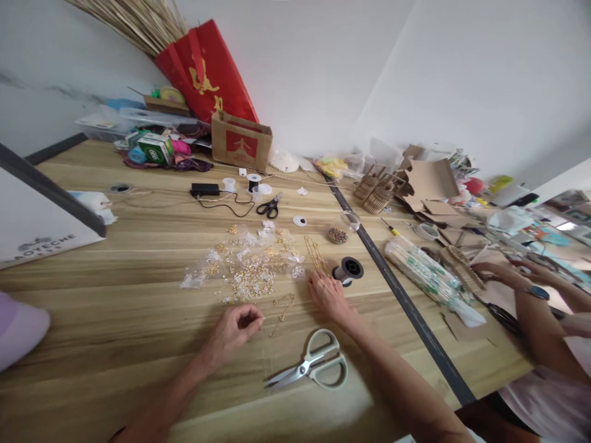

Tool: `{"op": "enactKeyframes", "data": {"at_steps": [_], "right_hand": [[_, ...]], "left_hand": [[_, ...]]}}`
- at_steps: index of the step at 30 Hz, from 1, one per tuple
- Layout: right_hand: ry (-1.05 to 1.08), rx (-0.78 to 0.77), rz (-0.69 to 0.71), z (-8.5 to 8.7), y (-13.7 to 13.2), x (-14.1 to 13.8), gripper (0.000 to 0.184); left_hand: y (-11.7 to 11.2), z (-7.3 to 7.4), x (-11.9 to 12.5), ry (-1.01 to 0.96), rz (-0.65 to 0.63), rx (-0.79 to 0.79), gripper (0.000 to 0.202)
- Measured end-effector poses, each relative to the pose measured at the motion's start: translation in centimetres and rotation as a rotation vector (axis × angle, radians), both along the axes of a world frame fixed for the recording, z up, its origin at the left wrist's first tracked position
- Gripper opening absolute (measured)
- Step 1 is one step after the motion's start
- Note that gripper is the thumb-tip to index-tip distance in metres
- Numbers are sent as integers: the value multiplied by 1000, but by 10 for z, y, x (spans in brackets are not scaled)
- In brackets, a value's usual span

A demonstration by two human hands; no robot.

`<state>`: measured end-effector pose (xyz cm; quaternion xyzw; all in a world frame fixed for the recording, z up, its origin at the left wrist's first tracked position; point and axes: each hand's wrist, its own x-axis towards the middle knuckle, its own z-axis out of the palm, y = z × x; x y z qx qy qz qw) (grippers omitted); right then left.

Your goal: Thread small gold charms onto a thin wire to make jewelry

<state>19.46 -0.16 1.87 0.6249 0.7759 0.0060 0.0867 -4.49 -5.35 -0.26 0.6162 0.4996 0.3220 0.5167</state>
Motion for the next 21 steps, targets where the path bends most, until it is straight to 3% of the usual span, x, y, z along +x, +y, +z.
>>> {"op": "enactKeyframes", "data": {"at_steps": [11, 21], "right_hand": [[-39, 11, 39, -8, -22, 13, 19], [4, 45, 34, -1, -21, 15, 17]], "left_hand": [[0, 9, 1, -5, -12, -4, 20], [0, 2, 1, -21, -5, 23, 22]]}}
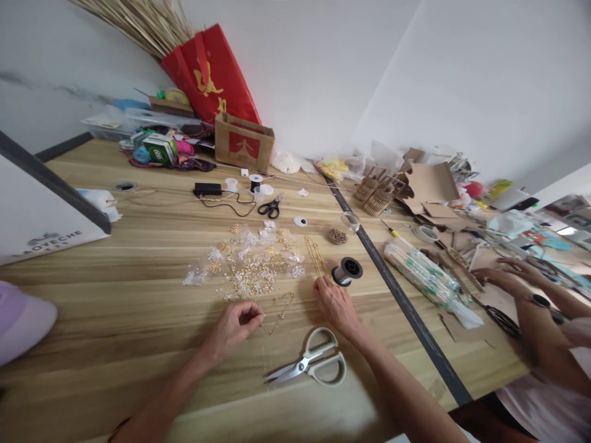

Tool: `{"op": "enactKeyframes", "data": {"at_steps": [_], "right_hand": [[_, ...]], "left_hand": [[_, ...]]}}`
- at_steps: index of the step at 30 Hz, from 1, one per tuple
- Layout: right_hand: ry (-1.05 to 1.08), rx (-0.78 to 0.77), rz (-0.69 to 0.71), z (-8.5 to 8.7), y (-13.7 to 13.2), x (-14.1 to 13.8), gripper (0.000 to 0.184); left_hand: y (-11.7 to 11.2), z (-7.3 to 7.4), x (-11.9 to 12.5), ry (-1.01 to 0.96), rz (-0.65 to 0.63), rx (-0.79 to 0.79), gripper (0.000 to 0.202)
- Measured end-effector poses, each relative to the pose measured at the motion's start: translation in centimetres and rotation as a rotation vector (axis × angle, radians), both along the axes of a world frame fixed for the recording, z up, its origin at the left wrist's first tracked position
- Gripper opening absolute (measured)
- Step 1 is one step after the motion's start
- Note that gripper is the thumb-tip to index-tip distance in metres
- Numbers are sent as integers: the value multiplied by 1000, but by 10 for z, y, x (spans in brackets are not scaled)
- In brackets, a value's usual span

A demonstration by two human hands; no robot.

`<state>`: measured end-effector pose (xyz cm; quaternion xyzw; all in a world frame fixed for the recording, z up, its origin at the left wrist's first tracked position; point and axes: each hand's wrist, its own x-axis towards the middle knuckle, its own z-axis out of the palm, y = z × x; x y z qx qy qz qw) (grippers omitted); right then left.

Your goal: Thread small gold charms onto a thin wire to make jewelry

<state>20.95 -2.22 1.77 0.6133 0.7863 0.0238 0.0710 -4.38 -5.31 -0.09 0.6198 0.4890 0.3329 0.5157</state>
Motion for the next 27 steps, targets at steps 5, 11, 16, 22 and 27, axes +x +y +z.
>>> {"op": "enactKeyframes", "data": {"at_steps": [5, 11, 16, 22, 27], "right_hand": [[-44, -15, -48, 6, 9, -8, 20], [-103, -31, -54, 8, 12, -16, 25], [-104, -18, -62, 8, 10, -16, 25], [-29, 16, -53, 6, 6, -12, 21], [112, 34, -49, 9, 3, 5, 16]], "left_hand": [[1, 3, 0, 10, -13, -20, 23], [-1, 7, -1, 14, -27, -34, 21], [-2, 4, -1, 0, -40, 0, 21], [0, -3, -2, -19, -53, 31, 22], [1, -4, -2, -13, -52, 29, 23]]}}
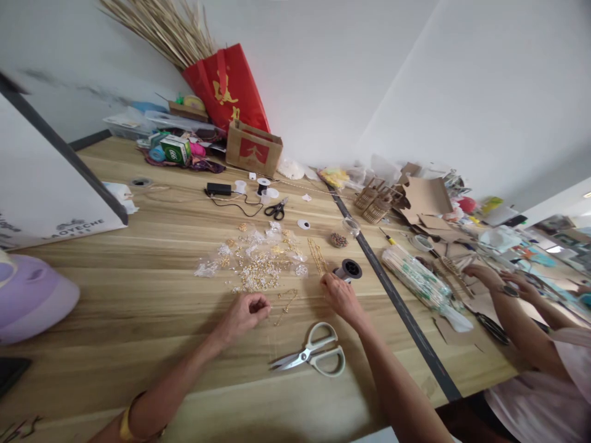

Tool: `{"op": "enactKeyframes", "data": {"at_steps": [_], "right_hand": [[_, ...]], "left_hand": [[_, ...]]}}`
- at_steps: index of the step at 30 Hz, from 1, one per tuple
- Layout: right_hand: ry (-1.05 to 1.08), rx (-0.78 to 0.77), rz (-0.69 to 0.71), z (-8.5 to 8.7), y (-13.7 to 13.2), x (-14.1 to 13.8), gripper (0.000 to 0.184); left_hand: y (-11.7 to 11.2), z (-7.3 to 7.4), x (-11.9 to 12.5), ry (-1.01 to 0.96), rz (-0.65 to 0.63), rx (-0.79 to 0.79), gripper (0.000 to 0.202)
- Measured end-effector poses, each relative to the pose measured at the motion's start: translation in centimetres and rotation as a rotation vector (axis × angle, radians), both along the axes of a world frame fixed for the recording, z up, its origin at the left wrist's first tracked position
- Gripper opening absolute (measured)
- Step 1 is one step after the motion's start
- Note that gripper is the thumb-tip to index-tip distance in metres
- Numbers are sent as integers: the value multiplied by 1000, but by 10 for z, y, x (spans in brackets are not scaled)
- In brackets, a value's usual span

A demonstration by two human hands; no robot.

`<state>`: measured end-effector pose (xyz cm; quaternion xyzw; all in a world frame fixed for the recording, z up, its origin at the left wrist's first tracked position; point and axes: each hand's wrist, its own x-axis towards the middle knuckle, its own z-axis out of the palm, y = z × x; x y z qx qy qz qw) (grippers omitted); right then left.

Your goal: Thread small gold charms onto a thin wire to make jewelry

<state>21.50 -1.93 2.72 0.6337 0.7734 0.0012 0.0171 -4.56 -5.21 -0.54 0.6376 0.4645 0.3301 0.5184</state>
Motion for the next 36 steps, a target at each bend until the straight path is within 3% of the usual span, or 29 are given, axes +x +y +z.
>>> {"op": "enactKeyframes", "data": {"at_steps": [3, 9, 16, 18, 26, 36], "right_hand": [[99, 11, 3, 3, -5, 16, 18], [602, 67, -21, 8, -20, 38, 16], [1139, -120, -130, 23, -38, 51, 30], [1208, -169, -124, 30, -42, 57, 31], [1143, -149, -100, 53, -55, 74, 29], [853, -17, -42, 80, -72, 54, 25]], "left_hand": [[0, 2, 0, -6, 5, -31, 24], [1, 3, 1, -14, 13, -29, 23], [3, 2, 1, 9, 0, -22, 23], [4, 0, 1, 17, -4, -11, 23], [3, 3, 0, 9, -17, -57, 23], [1, 5, 1, 14, -9, -48, 22]]}}
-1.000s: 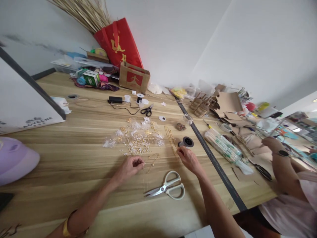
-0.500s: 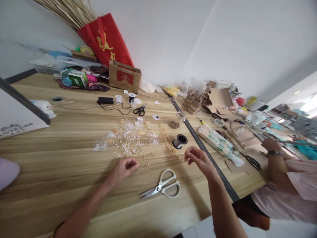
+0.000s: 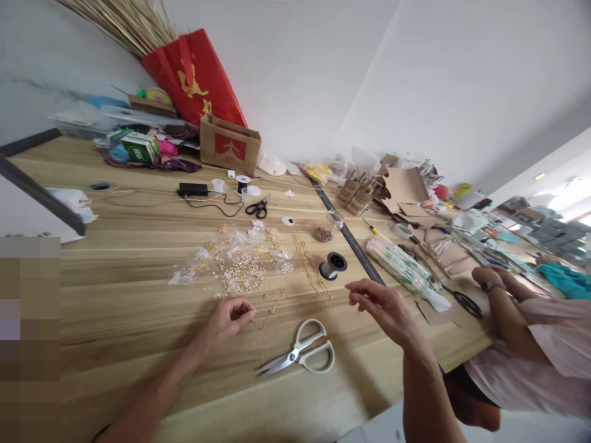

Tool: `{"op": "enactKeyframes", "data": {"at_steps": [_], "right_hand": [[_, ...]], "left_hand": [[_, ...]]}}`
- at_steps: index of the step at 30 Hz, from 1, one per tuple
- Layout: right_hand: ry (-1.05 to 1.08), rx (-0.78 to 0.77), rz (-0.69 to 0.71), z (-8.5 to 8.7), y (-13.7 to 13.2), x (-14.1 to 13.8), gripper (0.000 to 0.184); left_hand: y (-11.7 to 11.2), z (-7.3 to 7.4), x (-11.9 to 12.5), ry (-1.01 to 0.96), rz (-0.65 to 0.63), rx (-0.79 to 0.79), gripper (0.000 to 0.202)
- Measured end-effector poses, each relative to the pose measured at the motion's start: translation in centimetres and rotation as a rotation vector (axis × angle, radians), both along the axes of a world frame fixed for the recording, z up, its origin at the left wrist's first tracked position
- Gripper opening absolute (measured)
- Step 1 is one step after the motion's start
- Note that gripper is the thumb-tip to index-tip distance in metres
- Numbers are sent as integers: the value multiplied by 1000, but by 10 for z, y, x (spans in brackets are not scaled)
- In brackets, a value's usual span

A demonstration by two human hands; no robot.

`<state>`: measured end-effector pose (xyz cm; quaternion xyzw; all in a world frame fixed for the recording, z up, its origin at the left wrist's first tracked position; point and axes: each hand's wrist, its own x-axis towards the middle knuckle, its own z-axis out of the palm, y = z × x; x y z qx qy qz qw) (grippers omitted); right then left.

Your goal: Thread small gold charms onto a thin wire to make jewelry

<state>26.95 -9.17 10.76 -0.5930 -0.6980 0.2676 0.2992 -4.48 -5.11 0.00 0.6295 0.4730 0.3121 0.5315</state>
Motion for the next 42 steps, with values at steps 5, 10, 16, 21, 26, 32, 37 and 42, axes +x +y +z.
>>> {"op": "enactKeyframes", "data": {"at_steps": [5, 10, 16, 21, 26, 32, 37, 42], "right_hand": [[-126, 74, 116, 12, -9, -17, 17], [-184, 101, 330, 14, -11, -43, 17], [-420, 105, 520, -3, -1, -83, 19], [-596, 181, 529, -19, 24, -109, 15], [-420, 153, 579, -38, 55, -124, 11], [-167, 136, 576, -67, 63, -123, 11], [-46, 185, 573, -84, 55, -121, 14], [35, 274, 533, -96, 53, -122, 17]], "left_hand": [[1, -2, 0, -4, -3, 2, 23], [2, -3, 0, -9, -10, 4, 22], [1, -2, 0, 8, -13, 39, 22], [0, 1, 1, 16, -1, 29, 22], [-2, -3, 1, -11, 30, 20, 23], [0, -7, 1, -30, 78, 12, 21], [0, -7, 1, -24, 63, 42, 20], [0, -1, 2, -9, 75, 36, 20]]}}
